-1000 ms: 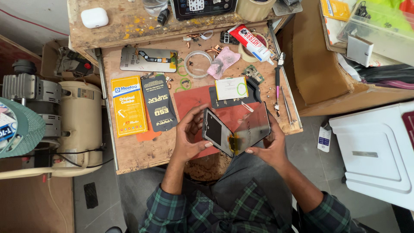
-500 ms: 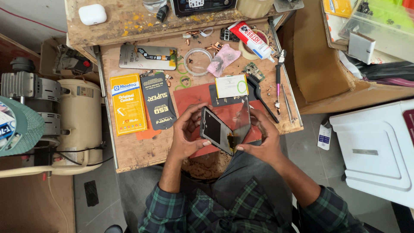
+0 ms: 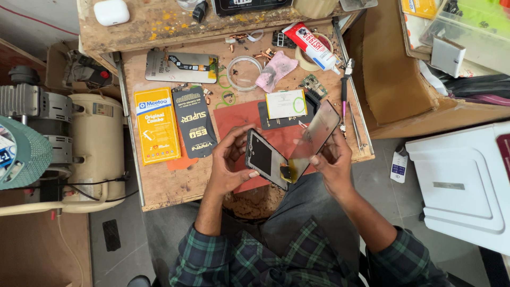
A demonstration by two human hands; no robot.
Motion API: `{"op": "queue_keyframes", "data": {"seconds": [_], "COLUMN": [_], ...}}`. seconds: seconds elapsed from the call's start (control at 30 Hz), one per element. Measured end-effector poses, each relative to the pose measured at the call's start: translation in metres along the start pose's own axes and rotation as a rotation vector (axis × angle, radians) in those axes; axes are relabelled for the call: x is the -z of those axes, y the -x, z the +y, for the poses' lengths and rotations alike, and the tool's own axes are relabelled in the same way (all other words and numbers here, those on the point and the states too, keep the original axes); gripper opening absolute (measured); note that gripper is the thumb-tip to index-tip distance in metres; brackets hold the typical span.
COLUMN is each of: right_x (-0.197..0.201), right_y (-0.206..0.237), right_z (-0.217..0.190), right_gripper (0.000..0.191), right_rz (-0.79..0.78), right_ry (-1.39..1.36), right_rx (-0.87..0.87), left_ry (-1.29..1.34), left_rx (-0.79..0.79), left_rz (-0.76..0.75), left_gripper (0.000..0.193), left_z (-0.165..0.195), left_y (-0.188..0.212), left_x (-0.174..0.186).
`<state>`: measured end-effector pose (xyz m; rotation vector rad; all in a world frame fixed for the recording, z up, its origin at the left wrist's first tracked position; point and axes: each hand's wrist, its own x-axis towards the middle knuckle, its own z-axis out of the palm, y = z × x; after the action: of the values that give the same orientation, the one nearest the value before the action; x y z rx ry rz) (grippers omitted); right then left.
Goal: The person applies adhesive from a tube along the edges of a smartphone frame, then picks up a screen assembly and aligns it with the frame to attach it.
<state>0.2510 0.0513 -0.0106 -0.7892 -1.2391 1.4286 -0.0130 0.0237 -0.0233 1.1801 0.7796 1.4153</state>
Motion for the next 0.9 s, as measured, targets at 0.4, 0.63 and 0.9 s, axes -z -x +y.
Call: {"op": "queue_keyframes", "data": {"seconds": [0.4,0.63,0.9], "right_x": [-0.005,0.001,0.002], "right_y": [0.006,0.009,0.01], "right_z": [0.005,0.003,0.004], "right_gripper": [0.099,0.092,0.087], "right_rz": [-0.05,-0.034,-0.038], "right_ry": [0.269,0.19,0.235], "right_rx": [0.108,0.093,0.116], "left_ry": [0.018,0.092,0.116], "left_rx": [-0.002,0.02,0.039], "left_rz": [0.015,0.004,0.019], "left_gripper": [0.094,0.101,0.109], "left_z": [0.003,-0.001,-0.009], "left_y": [-0.001,0.001,-0.001], "left_x": [-0.002,0.002,0.006]}}
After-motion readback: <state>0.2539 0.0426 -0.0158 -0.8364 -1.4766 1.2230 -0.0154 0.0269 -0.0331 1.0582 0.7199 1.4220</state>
